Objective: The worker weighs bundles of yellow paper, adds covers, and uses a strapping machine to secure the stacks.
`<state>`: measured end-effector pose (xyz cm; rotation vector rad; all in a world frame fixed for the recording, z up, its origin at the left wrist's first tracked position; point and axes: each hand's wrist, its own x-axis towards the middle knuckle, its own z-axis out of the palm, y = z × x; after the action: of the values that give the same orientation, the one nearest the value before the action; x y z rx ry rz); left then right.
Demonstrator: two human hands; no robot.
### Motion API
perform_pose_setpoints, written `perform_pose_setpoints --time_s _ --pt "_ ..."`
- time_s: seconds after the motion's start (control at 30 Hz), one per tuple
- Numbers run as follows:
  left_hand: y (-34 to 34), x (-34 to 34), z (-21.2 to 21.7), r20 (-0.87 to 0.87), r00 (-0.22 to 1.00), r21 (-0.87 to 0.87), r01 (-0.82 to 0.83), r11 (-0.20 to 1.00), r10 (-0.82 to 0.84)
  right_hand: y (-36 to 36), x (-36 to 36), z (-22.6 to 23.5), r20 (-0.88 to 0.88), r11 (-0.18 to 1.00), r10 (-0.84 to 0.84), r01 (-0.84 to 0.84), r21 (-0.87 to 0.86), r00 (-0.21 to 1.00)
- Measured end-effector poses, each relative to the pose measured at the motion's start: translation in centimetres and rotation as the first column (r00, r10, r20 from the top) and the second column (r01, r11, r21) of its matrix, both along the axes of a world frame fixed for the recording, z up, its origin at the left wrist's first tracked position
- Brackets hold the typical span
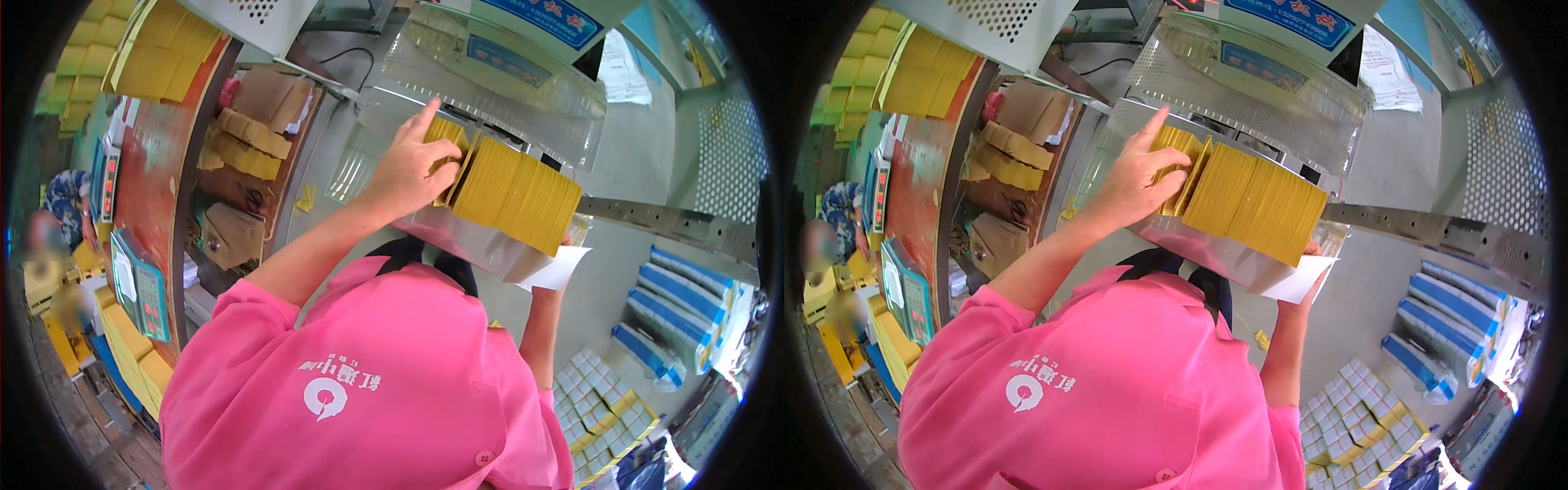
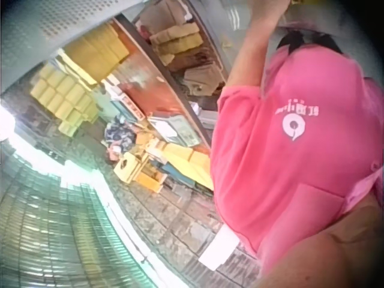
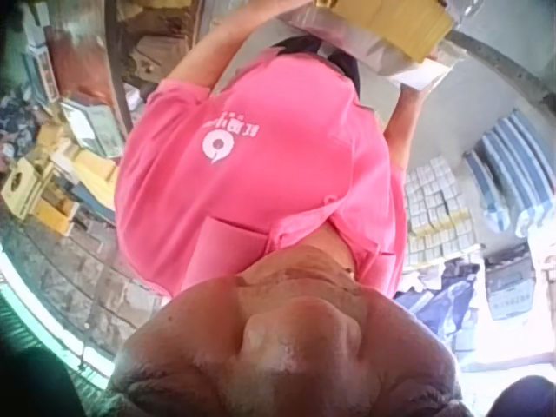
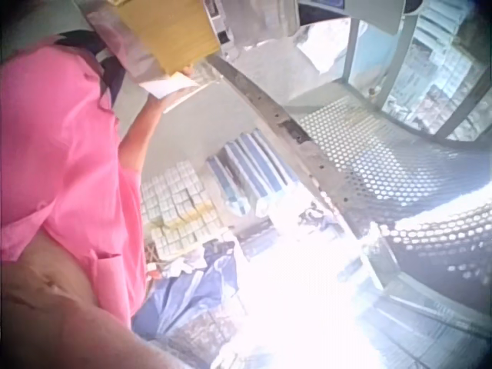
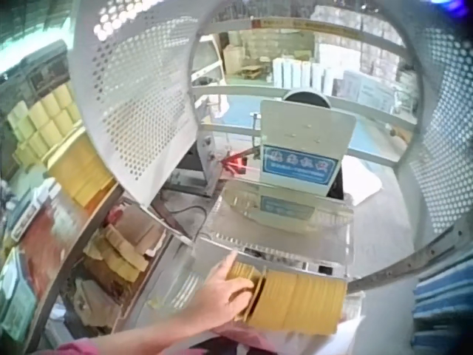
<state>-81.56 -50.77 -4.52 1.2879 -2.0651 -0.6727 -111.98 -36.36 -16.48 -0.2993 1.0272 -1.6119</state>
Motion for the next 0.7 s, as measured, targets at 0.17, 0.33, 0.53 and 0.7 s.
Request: perform_pose_setpoints --time_s 0.17,0.33,0.53,0.7 --pt "0.0 -0.5 0.5 -0.023 1.000 0.081 -0.013 0.997 0.015 -0.1 0.4 0.1 -0.063 0.998 -0.042 0.045 0.051 0.997" --pt "0.0 -0.9 0.3 -0.034 0.999 0.058 0.042 0.997 -0.040 -0.1 0.6 0.0 -0.030 0.995 -0.083 0.085 0.058 0.996" --pt "-0.4 -1.1 0.7 0.099 0.991 0.042 0.085 0.995 -0.089 -0.2 1.3 0.3 -0.085 0.994 -0.111 0.110 -0.018 0.990" --pt "-0.3 -1.9 1.5 0.094 0.991 0.096 0.083 0.992 -0.092 -0.5 1.9 1.2 -0.094 0.995 -0.096 0.098 0.027 0.991"
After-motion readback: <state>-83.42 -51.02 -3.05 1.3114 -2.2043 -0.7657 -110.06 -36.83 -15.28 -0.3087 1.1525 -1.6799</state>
